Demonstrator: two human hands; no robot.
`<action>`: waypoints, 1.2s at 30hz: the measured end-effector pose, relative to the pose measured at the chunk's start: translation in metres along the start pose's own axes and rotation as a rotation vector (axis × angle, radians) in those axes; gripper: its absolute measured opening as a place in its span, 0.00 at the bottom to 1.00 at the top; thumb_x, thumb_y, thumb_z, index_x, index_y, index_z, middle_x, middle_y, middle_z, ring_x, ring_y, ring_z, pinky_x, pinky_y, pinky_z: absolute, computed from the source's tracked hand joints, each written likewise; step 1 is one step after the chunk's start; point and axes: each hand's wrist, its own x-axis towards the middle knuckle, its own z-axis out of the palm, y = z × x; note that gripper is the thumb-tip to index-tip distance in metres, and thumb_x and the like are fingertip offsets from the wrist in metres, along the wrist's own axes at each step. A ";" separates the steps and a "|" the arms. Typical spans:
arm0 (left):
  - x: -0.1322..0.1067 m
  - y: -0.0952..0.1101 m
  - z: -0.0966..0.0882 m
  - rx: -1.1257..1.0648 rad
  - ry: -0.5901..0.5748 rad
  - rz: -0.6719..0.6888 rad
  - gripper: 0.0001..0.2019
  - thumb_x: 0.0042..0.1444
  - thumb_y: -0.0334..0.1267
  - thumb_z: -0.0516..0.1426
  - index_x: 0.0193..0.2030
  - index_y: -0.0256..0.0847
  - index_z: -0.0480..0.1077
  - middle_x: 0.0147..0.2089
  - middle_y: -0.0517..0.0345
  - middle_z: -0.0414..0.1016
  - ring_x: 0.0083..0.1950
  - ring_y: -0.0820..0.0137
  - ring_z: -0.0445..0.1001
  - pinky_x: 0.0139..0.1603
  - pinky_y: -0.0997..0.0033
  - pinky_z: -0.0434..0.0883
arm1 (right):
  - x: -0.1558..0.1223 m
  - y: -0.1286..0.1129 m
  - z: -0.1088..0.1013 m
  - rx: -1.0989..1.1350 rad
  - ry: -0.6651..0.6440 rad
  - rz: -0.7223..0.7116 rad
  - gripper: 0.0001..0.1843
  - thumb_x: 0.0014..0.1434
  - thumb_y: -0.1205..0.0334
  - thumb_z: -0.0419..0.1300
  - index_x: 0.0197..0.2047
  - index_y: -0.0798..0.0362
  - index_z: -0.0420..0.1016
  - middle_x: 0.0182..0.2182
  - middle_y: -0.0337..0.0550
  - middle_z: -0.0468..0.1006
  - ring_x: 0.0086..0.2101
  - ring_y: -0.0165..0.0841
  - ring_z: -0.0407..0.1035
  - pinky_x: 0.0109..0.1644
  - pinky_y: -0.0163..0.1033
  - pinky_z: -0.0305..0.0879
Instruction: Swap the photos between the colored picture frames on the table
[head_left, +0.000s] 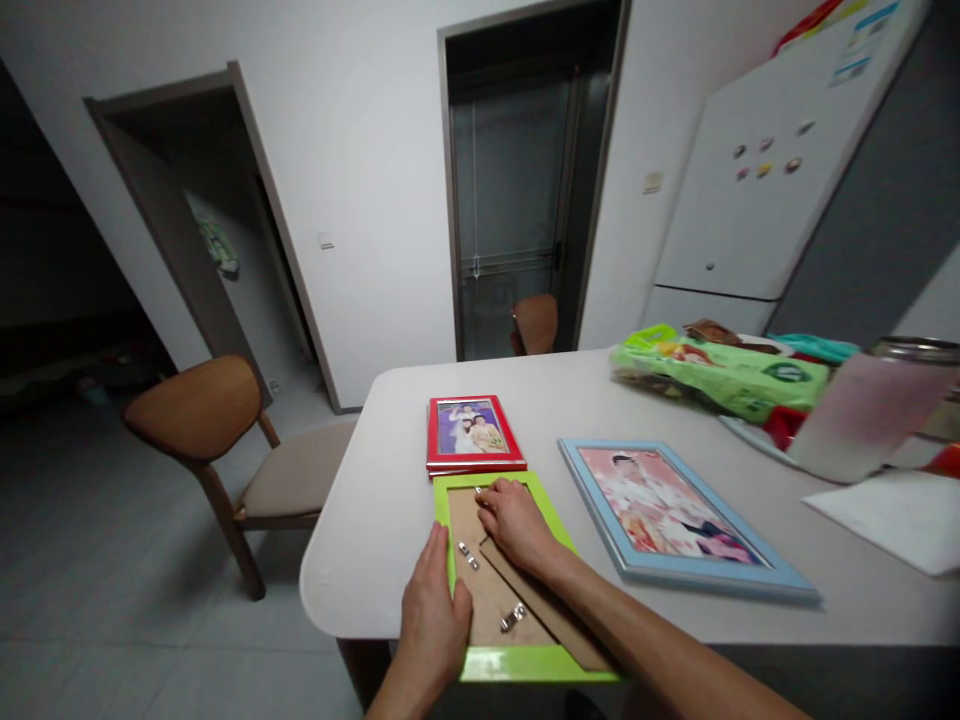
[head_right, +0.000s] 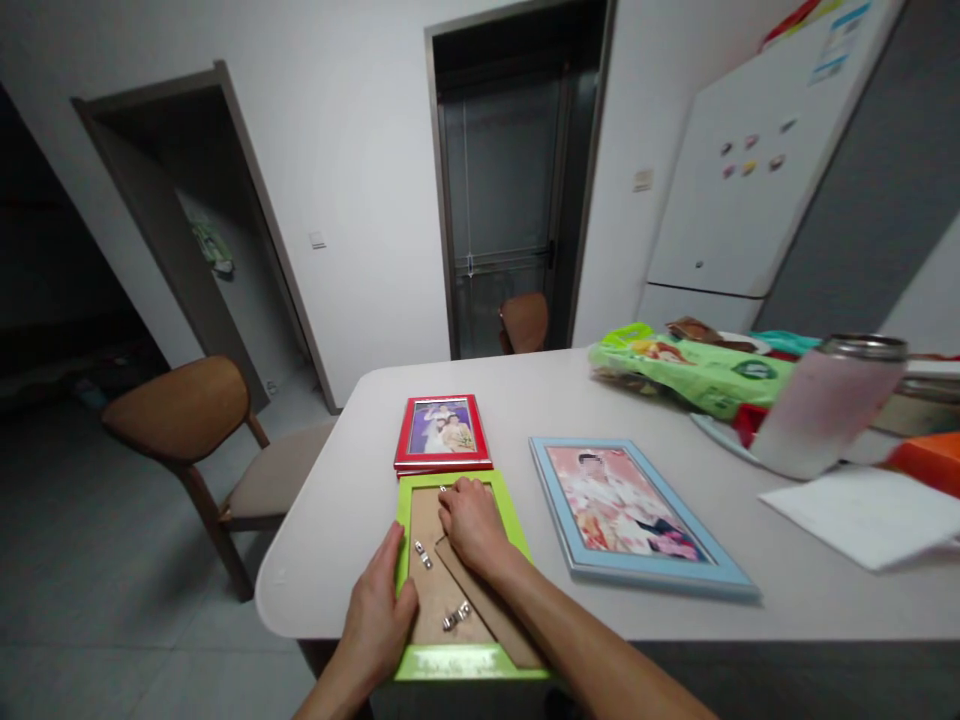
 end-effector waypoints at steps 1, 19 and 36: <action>0.000 0.000 0.000 0.004 -0.001 0.001 0.29 0.43 0.27 0.47 0.56 0.27 0.52 0.58 0.46 0.55 0.58 0.66 0.54 0.58 0.70 0.51 | 0.001 0.000 0.000 0.001 0.004 0.000 0.12 0.53 0.63 0.49 0.36 0.53 0.72 0.34 0.46 0.70 0.36 0.33 0.60 0.41 0.36 0.51; 0.001 0.007 -0.003 0.032 -0.045 -0.029 0.30 0.43 0.27 0.47 0.56 0.26 0.50 0.59 0.44 0.53 0.59 0.66 0.52 0.58 0.70 0.50 | -0.040 0.000 -0.038 0.121 -0.014 -0.058 0.17 0.51 0.56 0.48 0.38 0.56 0.72 0.38 0.49 0.69 0.39 0.34 0.61 0.43 0.36 0.53; 0.013 0.025 -0.010 -0.377 -0.001 -0.085 0.19 0.48 0.40 0.51 0.48 0.36 0.62 0.51 0.49 0.65 0.53 0.64 0.61 0.52 0.68 0.58 | -0.060 -0.017 -0.076 0.137 -0.030 -0.011 0.12 0.43 0.62 0.53 0.33 0.52 0.72 0.30 0.45 0.68 0.33 0.33 0.63 0.36 0.34 0.58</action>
